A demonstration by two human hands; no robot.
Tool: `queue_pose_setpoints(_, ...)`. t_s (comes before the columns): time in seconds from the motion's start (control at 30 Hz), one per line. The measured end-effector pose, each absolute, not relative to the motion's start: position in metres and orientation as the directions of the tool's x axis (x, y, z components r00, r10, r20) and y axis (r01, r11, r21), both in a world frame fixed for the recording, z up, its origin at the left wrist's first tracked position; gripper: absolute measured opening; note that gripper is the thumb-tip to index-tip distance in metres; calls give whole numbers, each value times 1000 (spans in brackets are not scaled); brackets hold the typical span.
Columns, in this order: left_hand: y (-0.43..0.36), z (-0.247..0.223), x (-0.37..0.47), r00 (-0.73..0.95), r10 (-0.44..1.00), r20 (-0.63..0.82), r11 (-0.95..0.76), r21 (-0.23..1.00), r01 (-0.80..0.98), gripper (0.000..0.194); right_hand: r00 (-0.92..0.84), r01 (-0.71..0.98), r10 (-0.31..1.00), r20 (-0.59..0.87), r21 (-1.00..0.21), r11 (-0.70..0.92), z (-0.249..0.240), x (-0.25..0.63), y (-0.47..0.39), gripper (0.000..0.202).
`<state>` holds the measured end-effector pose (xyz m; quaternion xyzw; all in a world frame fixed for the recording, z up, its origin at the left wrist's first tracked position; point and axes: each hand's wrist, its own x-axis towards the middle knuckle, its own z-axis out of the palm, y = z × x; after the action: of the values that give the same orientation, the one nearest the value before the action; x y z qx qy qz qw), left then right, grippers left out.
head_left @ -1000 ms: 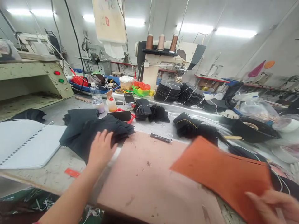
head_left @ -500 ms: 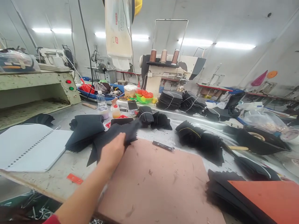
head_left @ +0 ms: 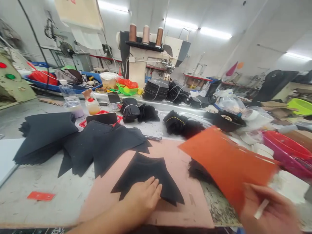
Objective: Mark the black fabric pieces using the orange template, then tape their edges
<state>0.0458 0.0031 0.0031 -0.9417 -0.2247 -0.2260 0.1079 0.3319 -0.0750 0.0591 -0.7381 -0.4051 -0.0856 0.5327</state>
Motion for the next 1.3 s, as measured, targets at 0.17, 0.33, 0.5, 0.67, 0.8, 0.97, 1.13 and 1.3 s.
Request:
queue_pose_setpoints(0.17,-23,42,47,773,85,628,-985,-63,159,19,514,638,749,418,-770,-8,51,289,-37,28)
queue_pose_setpoints(0.33,-19,54,33,706,258,660,-946,23,325,16,171,636,968,185,-771,36,16,253,-36,7)
queue_pose_setpoints(0.5,-7,18,19,699,504,507,-808,-10,589,48,21,760,986,164,-644,91,2,243,-39,9)
queue_pose_setpoints(0.67,-11,2,14,660,576,482,-774,62,630,45,-9,767,983,183,-630,125,5,248,-38,9)
queue_pose_setpoints(0.8,-11,-2,16,656,588,474,-776,100,623,44,23,746,975,220,-653,129,5,249,-39,9)
queue_pose_setpoints(0.97,-9,-5,17,631,594,499,-775,144,615,41,19,752,976,219,-646,130,6,249,-39,12)
queue_pose_setpoints(1.13,-8,-7,20,620,590,517,-776,152,612,42,-6,770,973,232,-620,152,7,249,-38,15)
queue_pose_setpoints(1.3,-7,-10,22,598,588,544,-774,165,612,41,-31,842,962,272,-511,172,15,259,-33,23)
